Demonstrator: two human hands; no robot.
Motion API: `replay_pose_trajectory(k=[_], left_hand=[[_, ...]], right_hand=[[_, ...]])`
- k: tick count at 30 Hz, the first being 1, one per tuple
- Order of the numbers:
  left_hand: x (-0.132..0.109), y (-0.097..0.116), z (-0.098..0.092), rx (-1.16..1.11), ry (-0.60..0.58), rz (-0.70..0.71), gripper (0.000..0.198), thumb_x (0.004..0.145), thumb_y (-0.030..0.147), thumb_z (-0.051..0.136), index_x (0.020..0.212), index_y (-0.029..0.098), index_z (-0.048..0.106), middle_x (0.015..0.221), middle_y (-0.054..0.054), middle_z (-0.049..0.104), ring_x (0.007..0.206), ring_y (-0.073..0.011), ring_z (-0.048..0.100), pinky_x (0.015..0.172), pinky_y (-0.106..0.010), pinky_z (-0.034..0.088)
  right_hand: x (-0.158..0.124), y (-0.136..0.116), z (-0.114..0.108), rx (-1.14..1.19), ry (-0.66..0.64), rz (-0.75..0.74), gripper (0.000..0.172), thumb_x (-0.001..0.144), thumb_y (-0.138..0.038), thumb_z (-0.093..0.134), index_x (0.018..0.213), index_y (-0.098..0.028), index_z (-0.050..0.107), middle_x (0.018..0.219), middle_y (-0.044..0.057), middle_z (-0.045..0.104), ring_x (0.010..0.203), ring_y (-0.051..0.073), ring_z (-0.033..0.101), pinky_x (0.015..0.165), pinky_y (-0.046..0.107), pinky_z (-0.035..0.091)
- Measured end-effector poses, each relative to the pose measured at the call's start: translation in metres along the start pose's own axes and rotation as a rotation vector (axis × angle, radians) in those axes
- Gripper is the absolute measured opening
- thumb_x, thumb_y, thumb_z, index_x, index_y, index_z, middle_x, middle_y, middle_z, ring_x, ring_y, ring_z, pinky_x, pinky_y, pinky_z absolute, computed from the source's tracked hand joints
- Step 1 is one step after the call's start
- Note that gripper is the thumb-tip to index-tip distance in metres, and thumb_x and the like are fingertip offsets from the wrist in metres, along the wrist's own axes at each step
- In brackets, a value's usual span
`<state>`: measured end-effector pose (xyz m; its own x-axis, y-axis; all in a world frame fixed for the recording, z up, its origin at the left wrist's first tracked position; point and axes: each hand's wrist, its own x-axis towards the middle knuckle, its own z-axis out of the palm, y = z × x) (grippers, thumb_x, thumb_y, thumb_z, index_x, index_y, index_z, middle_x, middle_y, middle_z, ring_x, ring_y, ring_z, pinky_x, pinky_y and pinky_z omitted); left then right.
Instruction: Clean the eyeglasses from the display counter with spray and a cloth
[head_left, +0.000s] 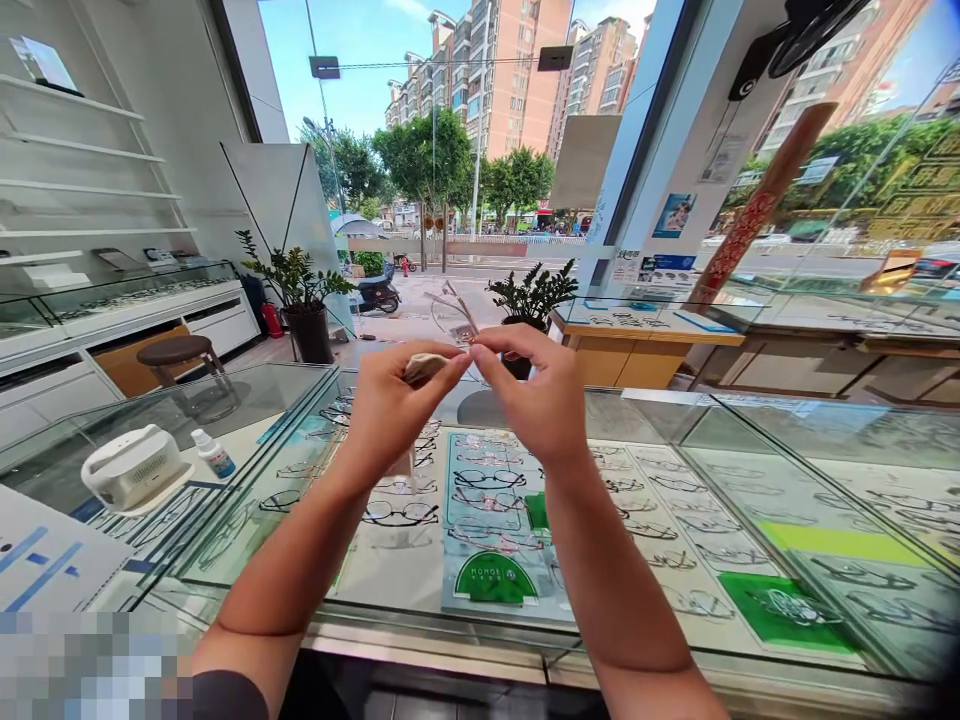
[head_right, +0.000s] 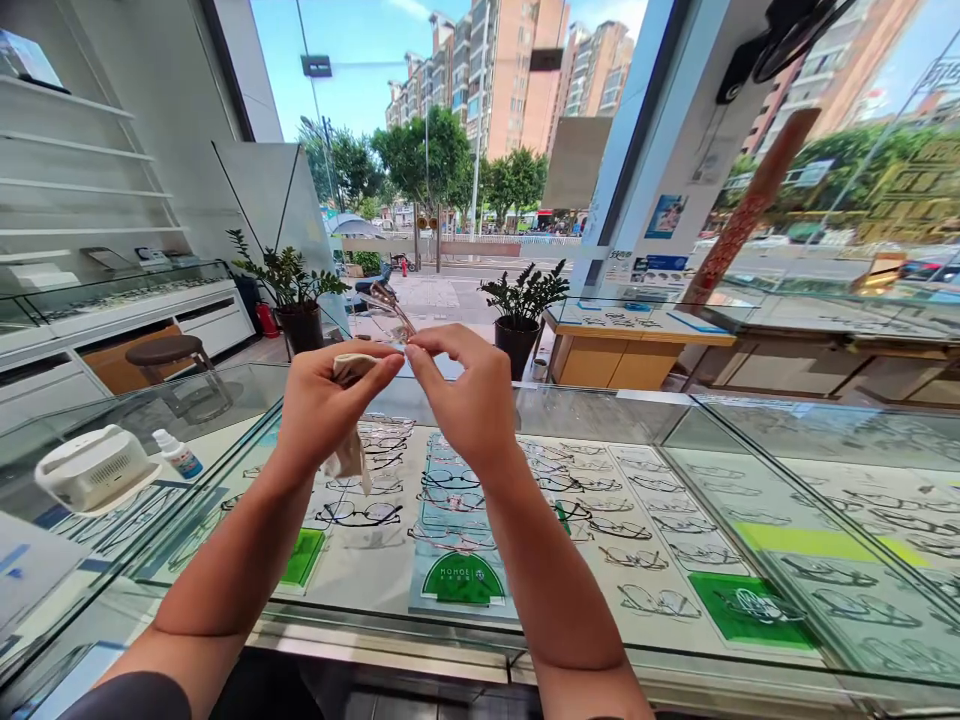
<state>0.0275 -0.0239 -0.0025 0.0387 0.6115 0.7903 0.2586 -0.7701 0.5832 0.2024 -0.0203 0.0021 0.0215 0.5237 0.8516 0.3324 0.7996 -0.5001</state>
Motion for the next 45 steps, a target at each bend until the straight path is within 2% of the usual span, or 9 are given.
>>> replay_pose_trajectory(k=[3, 7, 16, 19, 24, 27, 30, 35, 45], left_hand=[[-0.006, 0.003, -0.001, -0.089, 0.024, -0.149, 0.035, 0.086, 0.056, 0.087, 0.088, 0.021, 0.085, 0.072, -0.003, 0.074, 0.063, -0.0137, 0.056, 0.054, -0.027, 0.042], [-0.018, 0.001, -0.018, -0.145, 0.053, -0.3, 0.043, 0.078, 0.062, 0.091, 0.084, 0.02, 0.083, 0.069, -0.002, 0.07, 0.062, -0.0139, 0.055, 0.056, -0.027, 0.042], [-0.034, 0.004, -0.083, 0.102, 0.001, -0.398, 0.034, 0.08, 0.049, 0.084, 0.074, 0.018, 0.073, 0.06, 0.003, 0.055, 0.058, -0.0114, 0.044, 0.057, -0.026, 0.034], [-0.032, -0.003, -0.116, 0.294, -0.084, -0.366, 0.026, 0.083, 0.043, 0.077, 0.077, 0.017, 0.073, 0.066, 0.001, 0.062, 0.062, -0.0122, 0.049, 0.06, -0.026, 0.036], [-0.027, -0.029, -0.17, 0.603, -0.348, -0.374, 0.019, 0.084, 0.035, 0.068, 0.082, 0.017, 0.074, 0.073, -0.002, 0.07, 0.066, -0.0139, 0.056, 0.067, -0.029, 0.042], [-0.022, -0.052, -0.189, 0.854, -0.562, -0.345, 0.018, 0.084, 0.028, 0.064, 0.091, 0.018, 0.077, 0.082, -0.005, 0.076, 0.072, -0.0177, 0.062, 0.07, -0.031, 0.042], [-0.018, -0.078, -0.191, 1.107, -0.753, -0.326, 0.022, 0.085, 0.026, 0.063, 0.099, 0.02, 0.079, 0.094, -0.009, 0.081, 0.084, -0.0233, 0.069, 0.073, -0.032, 0.043], [-0.021, -0.113, -0.176, 1.308, -0.926, -0.333, 0.027, 0.087, 0.028, 0.064, 0.107, 0.023, 0.081, 0.103, -0.011, 0.083, 0.098, -0.0276, 0.074, 0.079, -0.032, 0.049], [-0.035, -0.164, -0.154, 1.357, -1.098, -0.352, 0.034, 0.084, 0.025, 0.067, 0.113, 0.02, 0.084, 0.106, -0.017, 0.082, 0.102, -0.0325, 0.077, 0.085, -0.036, 0.055]], right_hand=[[-0.007, -0.01, 0.009, -0.047, -0.02, -0.077, 0.012, 0.1, -0.024, 0.07, 0.096, -0.026, 0.081, 0.102, 0.005, 0.084, 0.098, 0.023, 0.077, 0.091, 0.042, 0.06], [-0.013, -0.016, 0.016, -0.099, -0.185, -0.111, 0.013, 0.1, -0.023, 0.069, 0.103, -0.026, 0.081, 0.107, 0.007, 0.084, 0.102, 0.027, 0.079, 0.092, 0.045, 0.061], [-0.028, -0.036, 0.024, 0.003, -0.537, -0.058, 0.023, 0.099, -0.036, 0.07, 0.117, -0.026, 0.078, 0.121, 0.008, 0.083, 0.111, 0.027, 0.077, 0.1, 0.046, 0.058], [-0.028, -0.036, 0.02, 0.018, -0.537, -0.053, 0.02, 0.096, -0.025, 0.065, 0.113, -0.026, 0.077, 0.101, 0.004, 0.079, 0.093, 0.023, 0.072, 0.089, 0.041, 0.056], [-0.026, -0.019, 0.023, 0.043, -0.507, -0.027, 0.019, 0.094, -0.019, 0.06, 0.106, -0.024, 0.073, 0.098, 0.004, 0.074, 0.089, 0.021, 0.066, 0.085, 0.039, 0.054], [-0.037, 0.002, 0.033, 0.077, -0.515, -0.001, 0.015, 0.094, -0.02, 0.059, 0.101, -0.024, 0.072, 0.096, 0.005, 0.073, 0.089, 0.022, 0.065, 0.086, 0.04, 0.053], [-0.059, 0.029, 0.048, 0.094, -0.449, 0.049, 0.013, 0.093, -0.022, 0.058, 0.096, -0.023, 0.071, 0.093, 0.005, 0.071, 0.087, 0.022, 0.064, 0.084, 0.041, 0.053], [-0.092, 0.064, 0.063, 0.07, -0.275, 0.114, 0.005, 0.087, -0.025, 0.063, 0.088, -0.024, 0.067, 0.085, 0.003, 0.069, 0.08, 0.021, 0.064, 0.081, 0.04, 0.054], [-0.106, 0.078, 0.072, 0.049, -0.33, 0.123, 0.008, 0.089, -0.023, 0.062, 0.092, -0.023, 0.069, 0.09, 0.005, 0.073, 0.081, 0.021, 0.066, 0.082, 0.04, 0.056]])
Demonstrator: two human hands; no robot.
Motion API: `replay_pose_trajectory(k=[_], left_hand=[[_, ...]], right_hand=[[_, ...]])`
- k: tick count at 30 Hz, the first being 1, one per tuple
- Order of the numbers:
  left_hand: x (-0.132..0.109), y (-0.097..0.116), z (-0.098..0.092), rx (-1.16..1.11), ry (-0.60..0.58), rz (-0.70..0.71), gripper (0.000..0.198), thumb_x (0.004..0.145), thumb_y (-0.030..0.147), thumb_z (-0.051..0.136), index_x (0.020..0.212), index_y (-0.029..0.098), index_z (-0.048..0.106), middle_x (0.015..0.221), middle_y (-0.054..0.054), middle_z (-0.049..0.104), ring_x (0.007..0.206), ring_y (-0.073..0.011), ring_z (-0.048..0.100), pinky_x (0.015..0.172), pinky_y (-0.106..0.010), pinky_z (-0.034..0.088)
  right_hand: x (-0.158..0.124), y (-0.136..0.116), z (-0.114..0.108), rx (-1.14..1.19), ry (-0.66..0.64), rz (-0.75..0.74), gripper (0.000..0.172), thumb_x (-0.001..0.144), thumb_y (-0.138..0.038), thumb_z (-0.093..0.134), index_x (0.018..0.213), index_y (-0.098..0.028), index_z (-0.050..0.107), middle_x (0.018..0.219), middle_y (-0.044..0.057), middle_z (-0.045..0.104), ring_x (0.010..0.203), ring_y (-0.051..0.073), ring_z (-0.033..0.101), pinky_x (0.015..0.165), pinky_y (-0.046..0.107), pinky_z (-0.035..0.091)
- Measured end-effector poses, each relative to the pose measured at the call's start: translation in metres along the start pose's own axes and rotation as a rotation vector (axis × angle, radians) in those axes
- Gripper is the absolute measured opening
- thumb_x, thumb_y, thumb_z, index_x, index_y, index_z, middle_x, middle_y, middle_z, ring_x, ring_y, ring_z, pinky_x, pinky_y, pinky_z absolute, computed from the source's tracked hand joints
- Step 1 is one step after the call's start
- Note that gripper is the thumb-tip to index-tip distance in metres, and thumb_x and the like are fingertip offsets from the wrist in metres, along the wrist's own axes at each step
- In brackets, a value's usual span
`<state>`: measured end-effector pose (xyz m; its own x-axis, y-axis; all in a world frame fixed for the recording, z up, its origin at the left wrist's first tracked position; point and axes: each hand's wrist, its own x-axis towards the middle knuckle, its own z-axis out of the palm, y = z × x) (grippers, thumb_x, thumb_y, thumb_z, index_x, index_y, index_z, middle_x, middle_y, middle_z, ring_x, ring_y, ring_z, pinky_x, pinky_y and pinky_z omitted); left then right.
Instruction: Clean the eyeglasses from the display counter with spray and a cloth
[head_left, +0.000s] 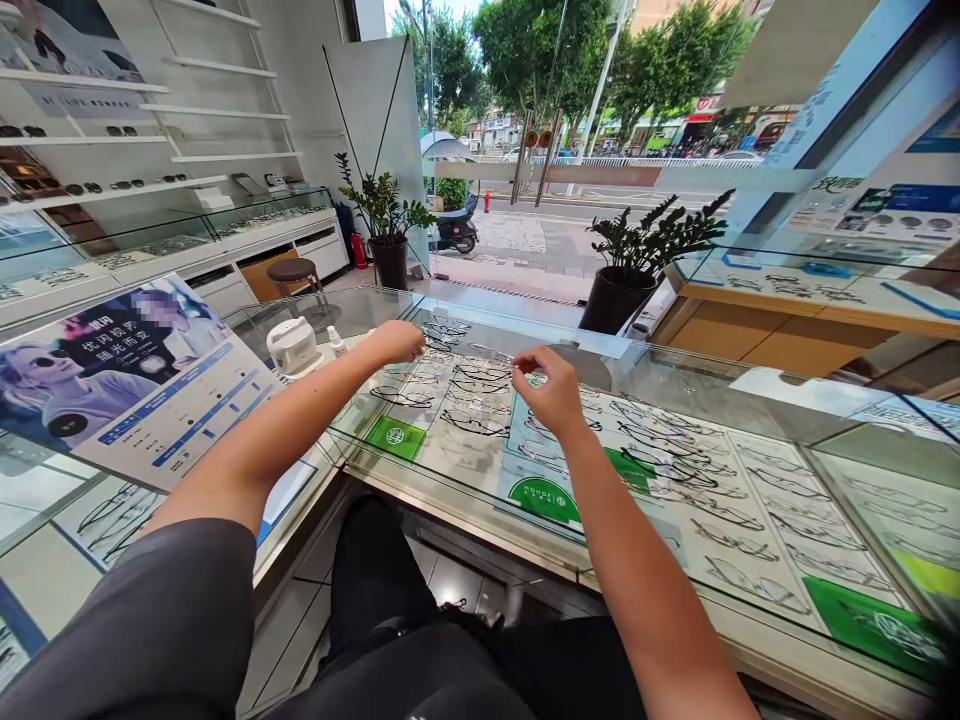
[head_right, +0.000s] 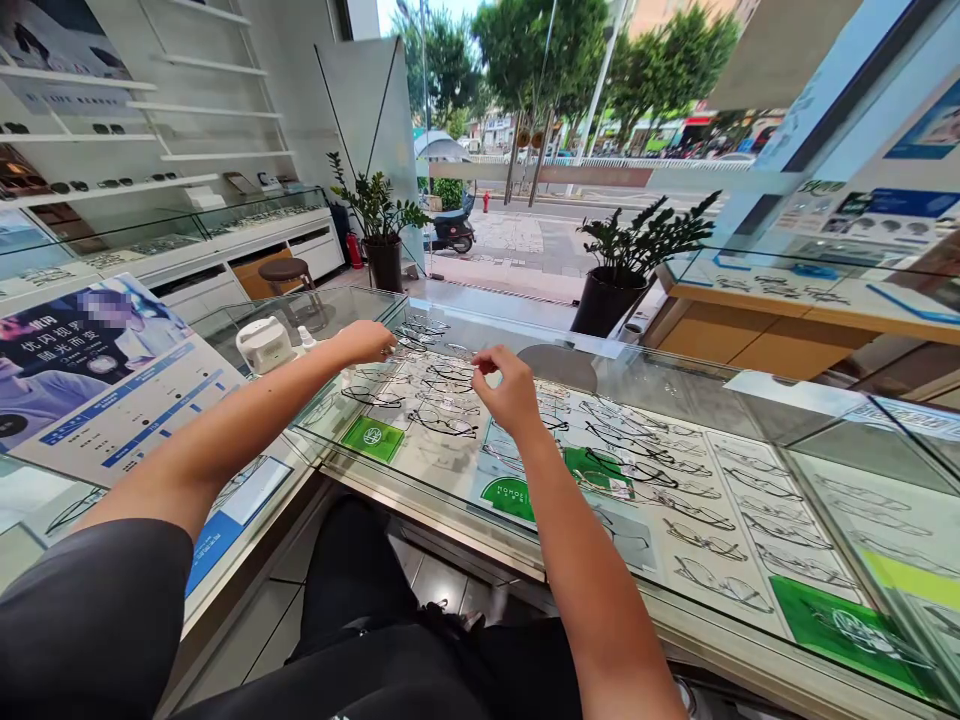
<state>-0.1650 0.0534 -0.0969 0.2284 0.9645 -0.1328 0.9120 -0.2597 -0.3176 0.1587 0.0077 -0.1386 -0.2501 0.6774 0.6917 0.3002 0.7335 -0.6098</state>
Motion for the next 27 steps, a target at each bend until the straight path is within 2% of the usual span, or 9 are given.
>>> replay_pose_trajectory(k=[12, 17, 23, 27], left_hand=[[0.015, 0.003, 0.018, 0.03, -0.036, 0.026, 0.029, 0.084, 0.027, 0.066, 0.105, 0.023, 0.085, 0.108, -0.016, 0.083, 0.101, -0.0293, 0.076, 0.087, -0.033, 0.054], [0.02, -0.002, 0.021, 0.037, -0.044, 0.03, 0.032, 0.085, 0.027, 0.064, 0.11, 0.023, 0.085, 0.111, -0.017, 0.083, 0.102, -0.03, 0.076, 0.086, -0.034, 0.053], [0.025, -0.003, 0.02, 0.028, -0.054, 0.021, 0.024, 0.083, 0.031, 0.07, 0.099, 0.024, 0.087, 0.103, -0.017, 0.084, 0.102, -0.0309, 0.077, 0.086, -0.034, 0.051], [0.025, -0.002, 0.021, 0.04, -0.05, 0.024, 0.021, 0.086, 0.027, 0.067, 0.093, 0.02, 0.085, 0.104, -0.019, 0.083, 0.104, -0.0325, 0.077, 0.087, -0.035, 0.052]], right_hand=[[-0.001, 0.002, 0.0, 0.005, -0.007, -0.015, 0.015, 0.088, -0.017, 0.058, 0.094, -0.024, 0.071, 0.089, 0.004, 0.072, 0.082, 0.021, 0.065, 0.083, 0.04, 0.056], [-0.002, 0.001, 0.002, 0.021, -0.002, -0.035, 0.016, 0.087, -0.015, 0.058, 0.093, -0.024, 0.07, 0.087, 0.003, 0.07, 0.08, 0.02, 0.063, 0.081, 0.039, 0.055], [-0.002, -0.002, 0.001, 0.019, -0.012, -0.036, 0.018, 0.086, -0.013, 0.056, 0.091, -0.024, 0.069, 0.085, 0.003, 0.068, 0.078, 0.02, 0.062, 0.08, 0.038, 0.054], [-0.003, -0.001, 0.001, 0.017, -0.017, -0.058, 0.019, 0.085, -0.01, 0.056, 0.091, -0.023, 0.069, 0.084, 0.002, 0.067, 0.077, 0.019, 0.062, 0.078, 0.036, 0.053]])
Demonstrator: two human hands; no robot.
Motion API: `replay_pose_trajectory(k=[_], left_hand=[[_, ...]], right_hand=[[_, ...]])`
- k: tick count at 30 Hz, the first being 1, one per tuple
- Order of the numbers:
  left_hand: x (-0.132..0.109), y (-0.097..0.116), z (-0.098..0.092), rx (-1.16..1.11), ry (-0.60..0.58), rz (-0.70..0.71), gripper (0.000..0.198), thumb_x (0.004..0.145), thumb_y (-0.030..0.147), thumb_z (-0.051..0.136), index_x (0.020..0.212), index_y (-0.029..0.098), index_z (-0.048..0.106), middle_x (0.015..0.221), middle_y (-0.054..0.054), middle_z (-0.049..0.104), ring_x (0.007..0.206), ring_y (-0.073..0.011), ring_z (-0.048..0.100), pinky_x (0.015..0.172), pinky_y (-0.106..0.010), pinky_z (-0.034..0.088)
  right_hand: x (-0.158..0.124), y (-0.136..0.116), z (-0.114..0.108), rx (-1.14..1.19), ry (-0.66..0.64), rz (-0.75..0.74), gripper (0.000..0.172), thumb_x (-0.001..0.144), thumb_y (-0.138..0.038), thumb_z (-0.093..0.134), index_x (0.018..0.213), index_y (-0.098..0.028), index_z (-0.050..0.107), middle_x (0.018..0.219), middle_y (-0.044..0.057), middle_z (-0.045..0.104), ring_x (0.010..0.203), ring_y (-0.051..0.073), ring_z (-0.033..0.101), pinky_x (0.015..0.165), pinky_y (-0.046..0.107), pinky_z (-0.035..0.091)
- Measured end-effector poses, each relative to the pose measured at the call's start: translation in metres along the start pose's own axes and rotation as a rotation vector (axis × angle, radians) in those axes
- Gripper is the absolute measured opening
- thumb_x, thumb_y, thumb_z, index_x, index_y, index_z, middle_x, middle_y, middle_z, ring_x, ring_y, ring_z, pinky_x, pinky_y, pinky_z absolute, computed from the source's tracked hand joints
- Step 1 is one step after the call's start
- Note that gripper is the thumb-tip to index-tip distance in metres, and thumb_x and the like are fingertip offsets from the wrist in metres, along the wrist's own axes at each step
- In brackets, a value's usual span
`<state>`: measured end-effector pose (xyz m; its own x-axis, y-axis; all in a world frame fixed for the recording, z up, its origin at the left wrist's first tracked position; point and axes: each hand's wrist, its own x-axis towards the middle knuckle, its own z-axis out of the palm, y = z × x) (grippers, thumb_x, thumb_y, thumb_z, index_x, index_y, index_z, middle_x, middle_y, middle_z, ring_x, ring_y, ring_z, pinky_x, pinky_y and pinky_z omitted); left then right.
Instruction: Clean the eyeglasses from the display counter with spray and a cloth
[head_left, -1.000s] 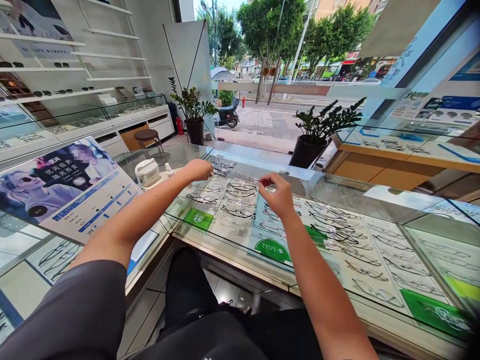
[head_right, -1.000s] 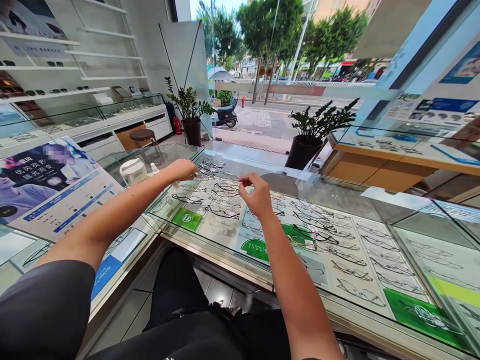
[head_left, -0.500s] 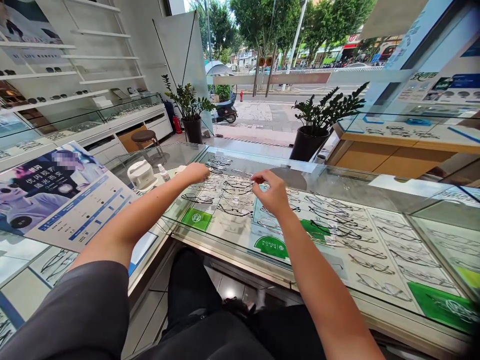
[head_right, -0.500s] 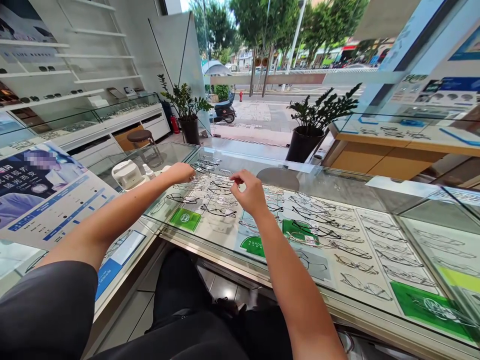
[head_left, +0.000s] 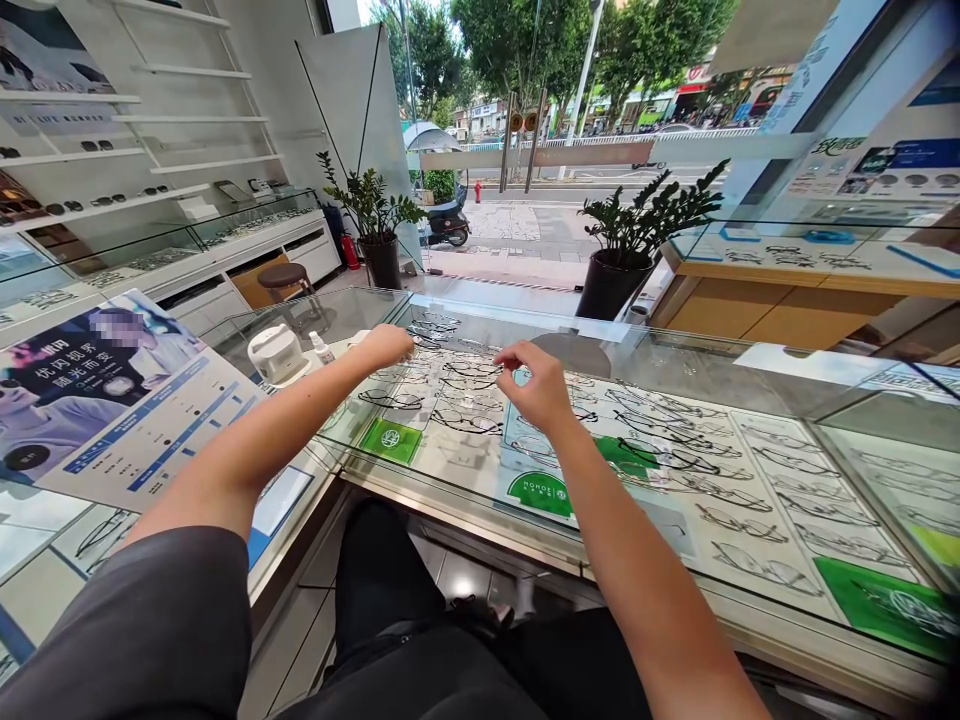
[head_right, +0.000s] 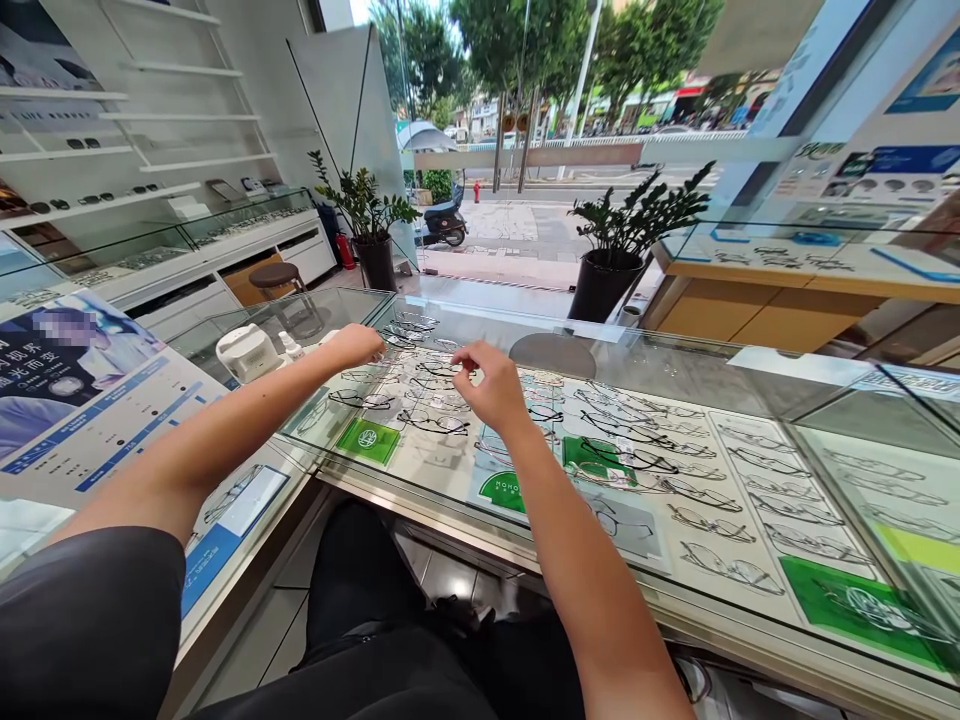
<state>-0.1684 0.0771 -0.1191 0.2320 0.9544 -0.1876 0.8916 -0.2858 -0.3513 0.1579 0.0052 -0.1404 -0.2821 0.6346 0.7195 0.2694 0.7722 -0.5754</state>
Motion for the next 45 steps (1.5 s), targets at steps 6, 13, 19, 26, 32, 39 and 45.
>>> replay_pose_trajectory(k=[6, 13, 19, 26, 32, 39, 45], left_hand=[[-0.005, 0.0, 0.002, 0.016, -0.003, -0.002, 0.017, 0.085, 0.021, 0.07, 0.093, 0.018, 0.085, 0.104, -0.02, 0.083, 0.104, -0.0348, 0.078, 0.09, -0.037, 0.054], [-0.001, -0.005, -0.011, 0.0, 0.028, -0.046, 0.032, 0.088, 0.025, 0.064, 0.111, 0.018, 0.085, 0.112, -0.02, 0.083, 0.107, -0.036, 0.078, 0.09, -0.038, 0.056], [0.02, 0.003, -0.011, -0.039, 0.045, -0.073, 0.037, 0.089, 0.027, 0.066, 0.119, 0.018, 0.084, 0.116, -0.019, 0.083, 0.113, -0.035, 0.076, 0.095, -0.037, 0.056], [0.032, 0.011, -0.006, -0.065, 0.042, -0.086, 0.031, 0.089, 0.022, 0.068, 0.114, 0.019, 0.086, 0.115, -0.02, 0.083, 0.111, -0.0351, 0.077, 0.094, -0.038, 0.056], [0.027, 0.006, -0.009, -0.07, 0.06, -0.08, 0.025, 0.087, 0.016, 0.067, 0.102, 0.016, 0.086, 0.108, -0.022, 0.082, 0.105, -0.0362, 0.077, 0.091, -0.039, 0.054], [0.009, -0.004, -0.023, -0.096, 0.139, -0.106, 0.023, 0.089, 0.02, 0.067, 0.101, 0.019, 0.086, 0.106, -0.02, 0.083, 0.104, -0.0352, 0.077, 0.088, -0.037, 0.052], [-0.02, -0.009, -0.055, -0.185, 0.322, -0.172, 0.031, 0.096, 0.033, 0.063, 0.114, 0.022, 0.086, 0.109, -0.015, 0.084, 0.103, -0.0331, 0.076, 0.08, -0.036, 0.05]], right_hand=[[-0.001, 0.005, 0.003, 0.014, 0.014, -0.029, 0.022, 0.082, -0.007, 0.058, 0.091, -0.024, 0.07, 0.083, 0.0, 0.066, 0.077, 0.019, 0.062, 0.076, 0.034, 0.051], [-0.001, 0.004, 0.003, 0.01, -0.005, -0.012, 0.022, 0.082, -0.008, 0.058, 0.091, -0.024, 0.07, 0.083, 0.001, 0.067, 0.077, 0.019, 0.062, 0.076, 0.035, 0.052], [-0.001, 0.004, 0.003, 0.024, -0.036, 0.017, 0.021, 0.083, -0.009, 0.058, 0.091, -0.025, 0.07, 0.086, 0.002, 0.07, 0.079, 0.02, 0.064, 0.078, 0.035, 0.052], [0.0, 0.003, 0.002, 0.028, -0.046, 0.02, 0.019, 0.086, -0.011, 0.058, 0.091, -0.025, 0.071, 0.089, 0.003, 0.073, 0.081, 0.02, 0.066, 0.08, 0.036, 0.054], [0.0, 0.002, 0.002, 0.035, -0.057, 0.028, 0.019, 0.086, -0.012, 0.058, 0.091, -0.024, 0.071, 0.09, 0.003, 0.074, 0.082, 0.02, 0.067, 0.08, 0.036, 0.055], [0.0, 0.001, 0.0, 0.042, -0.068, 0.059, 0.017, 0.086, -0.014, 0.058, 0.091, -0.024, 0.072, 0.092, 0.004, 0.076, 0.083, 0.021, 0.068, 0.081, 0.035, 0.055], [0.001, 0.003, 0.001, 0.033, -0.071, 0.065, 0.017, 0.084, -0.015, 0.057, 0.089, -0.024, 0.071, 0.091, 0.004, 0.075, 0.082, 0.02, 0.067, 0.08, 0.035, 0.054]])
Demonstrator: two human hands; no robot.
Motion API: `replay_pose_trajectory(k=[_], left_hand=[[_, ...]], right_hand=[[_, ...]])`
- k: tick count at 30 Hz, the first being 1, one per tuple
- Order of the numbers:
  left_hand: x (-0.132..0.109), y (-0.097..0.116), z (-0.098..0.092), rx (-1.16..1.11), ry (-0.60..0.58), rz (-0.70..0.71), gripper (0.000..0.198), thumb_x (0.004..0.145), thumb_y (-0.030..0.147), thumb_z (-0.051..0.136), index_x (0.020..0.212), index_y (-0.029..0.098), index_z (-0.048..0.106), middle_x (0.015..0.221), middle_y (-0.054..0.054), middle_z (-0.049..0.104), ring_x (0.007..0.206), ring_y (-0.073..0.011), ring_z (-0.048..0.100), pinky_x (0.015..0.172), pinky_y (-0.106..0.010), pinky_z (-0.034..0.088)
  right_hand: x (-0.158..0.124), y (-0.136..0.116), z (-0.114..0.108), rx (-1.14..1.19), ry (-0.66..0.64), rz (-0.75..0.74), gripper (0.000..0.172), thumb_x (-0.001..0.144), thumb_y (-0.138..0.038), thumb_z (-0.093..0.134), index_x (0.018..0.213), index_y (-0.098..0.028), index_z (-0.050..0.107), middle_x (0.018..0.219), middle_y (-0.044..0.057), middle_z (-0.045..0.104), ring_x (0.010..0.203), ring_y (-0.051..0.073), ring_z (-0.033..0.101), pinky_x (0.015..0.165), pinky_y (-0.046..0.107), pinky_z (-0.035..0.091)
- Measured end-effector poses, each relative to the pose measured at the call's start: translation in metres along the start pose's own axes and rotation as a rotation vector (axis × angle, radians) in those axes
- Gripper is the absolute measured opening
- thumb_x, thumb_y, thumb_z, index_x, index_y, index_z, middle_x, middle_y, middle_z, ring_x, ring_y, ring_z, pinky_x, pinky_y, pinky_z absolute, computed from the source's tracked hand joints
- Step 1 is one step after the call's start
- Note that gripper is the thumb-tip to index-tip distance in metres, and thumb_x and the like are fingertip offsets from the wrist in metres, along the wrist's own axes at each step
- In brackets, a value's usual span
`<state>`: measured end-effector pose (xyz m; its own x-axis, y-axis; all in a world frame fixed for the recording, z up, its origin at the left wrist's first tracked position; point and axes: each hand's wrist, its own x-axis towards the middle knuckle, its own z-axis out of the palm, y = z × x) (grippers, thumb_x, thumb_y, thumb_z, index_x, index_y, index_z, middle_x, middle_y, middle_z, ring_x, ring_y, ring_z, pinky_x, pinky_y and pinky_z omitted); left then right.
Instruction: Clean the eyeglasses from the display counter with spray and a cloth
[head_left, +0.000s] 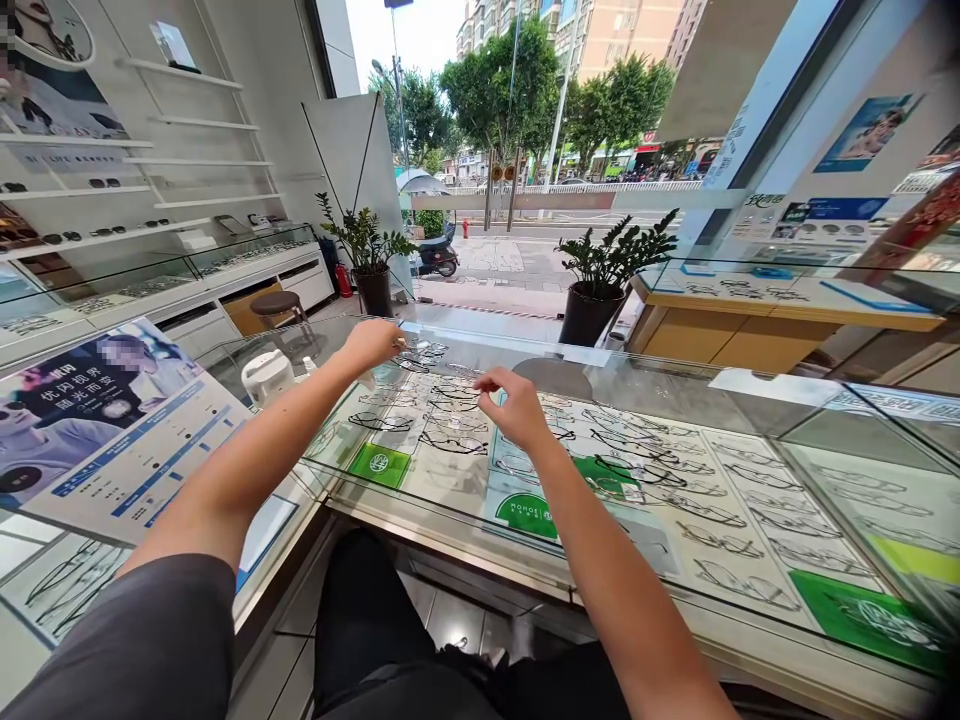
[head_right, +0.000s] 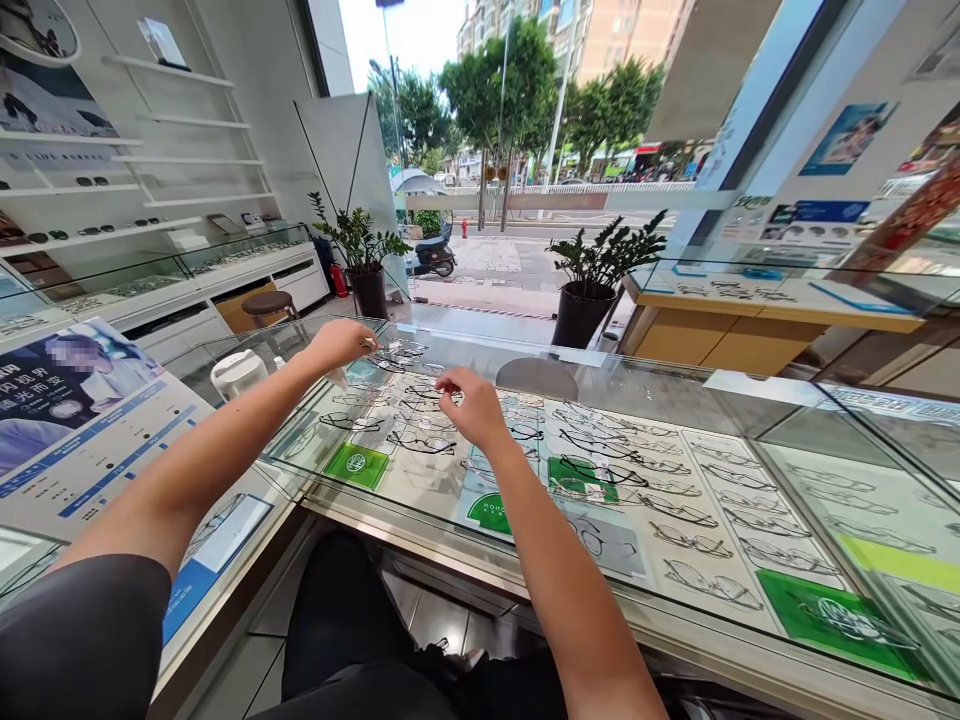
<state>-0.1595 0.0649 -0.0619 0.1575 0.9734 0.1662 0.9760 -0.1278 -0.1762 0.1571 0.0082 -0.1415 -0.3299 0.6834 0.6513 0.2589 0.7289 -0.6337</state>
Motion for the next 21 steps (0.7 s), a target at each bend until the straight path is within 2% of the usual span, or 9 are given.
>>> replay_pose_trajectory(k=[2, 7, 10, 13, 15, 17, 21], left_hand=[[-0.008, 0.002, -0.018, -0.159, 0.098, -0.017, 0.029, 0.094, 0.036, 0.067, 0.109, 0.022, 0.087, 0.104, -0.012, 0.084, 0.096, -0.0296, 0.075, 0.076, -0.034, 0.048], [-0.028, 0.022, -0.058, -0.781, 0.385, -0.006, 0.026, 0.084, 0.043, 0.081, 0.085, 0.017, 0.083, 0.08, -0.006, 0.078, 0.073, -0.0181, 0.065, 0.068, -0.031, 0.044], [-0.035, 0.048, -0.067, -1.123, 0.419, 0.032, 0.03, 0.08, 0.046, 0.085, 0.079, 0.017, 0.078, 0.065, -0.001, 0.065, 0.06, -0.012, 0.051, 0.06, -0.028, 0.038], [-0.034, 0.082, -0.059, -1.373, 0.349, 0.074, 0.036, 0.08, 0.052, 0.086, 0.077, 0.018, 0.075, 0.059, 0.004, 0.052, 0.053, -0.0091, 0.039, 0.052, -0.026, 0.029], [-0.028, 0.107, -0.045, -1.461, 0.329, 0.132, 0.039, 0.081, 0.056, 0.086, 0.079, 0.018, 0.076, 0.06, 0.003, 0.053, 0.053, -0.0087, 0.038, 0.052, -0.026, 0.027], [-0.019, 0.131, -0.028, -1.506, 0.358, 0.198, 0.042, 0.079, 0.058, 0.087, 0.08, 0.017, 0.077, 0.061, 0.003, 0.055, 0.055, -0.0087, 0.039, 0.054, -0.026, 0.028], [-0.004, 0.164, 0.006, -1.568, 0.407, 0.192, 0.046, 0.078, 0.06, 0.087, 0.08, 0.016, 0.075, 0.064, 0.002, 0.059, 0.058, -0.0098, 0.043, 0.059, -0.025, 0.033]], right_hand=[[0.0, 0.001, 0.001, -0.002, 0.007, 0.003, 0.017, 0.084, -0.016, 0.057, 0.089, -0.024, 0.071, 0.09, 0.004, 0.075, 0.082, 0.02, 0.067, 0.08, 0.035, 0.054], [0.003, -0.003, -0.005, 0.006, 0.041, 0.009, 0.015, 0.082, -0.017, 0.058, 0.086, -0.024, 0.071, 0.088, 0.004, 0.076, 0.082, 0.021, 0.067, 0.08, 0.036, 0.054], [0.009, -0.009, -0.02, 0.03, 0.097, 0.004, 0.012, 0.081, -0.018, 0.06, 0.084, -0.024, 0.07, 0.086, 0.003, 0.075, 0.081, 0.021, 0.067, 0.081, 0.037, 0.055], [0.013, -0.009, -0.038, 0.004, 0.133, -0.017, 0.01, 0.08, -0.019, 0.061, 0.083, -0.024, 0.069, 0.084, 0.002, 0.073, 0.08, 0.021, 0.066, 0.082, 0.037, 0.055], [0.012, -0.003, -0.047, -0.016, 0.175, -0.001, 0.009, 0.079, -0.02, 0.061, 0.081, -0.024, 0.069, 0.082, 0.002, 0.072, 0.079, 0.021, 0.065, 0.082, 0.037, 0.054], [0.009, 0.007, -0.053, -0.002, 0.244, 0.056, 0.007, 0.078, -0.022, 0.061, 0.079, -0.023, 0.067, 0.081, 0.002, 0.072, 0.078, 0.021, 0.065, 0.081, 0.038, 0.055], [0.001, 0.024, -0.054, 0.083, 0.284, 0.14, 0.005, 0.079, -0.024, 0.063, 0.08, -0.022, 0.068, 0.082, 0.001, 0.072, 0.078, 0.02, 0.066, 0.079, 0.036, 0.055]])
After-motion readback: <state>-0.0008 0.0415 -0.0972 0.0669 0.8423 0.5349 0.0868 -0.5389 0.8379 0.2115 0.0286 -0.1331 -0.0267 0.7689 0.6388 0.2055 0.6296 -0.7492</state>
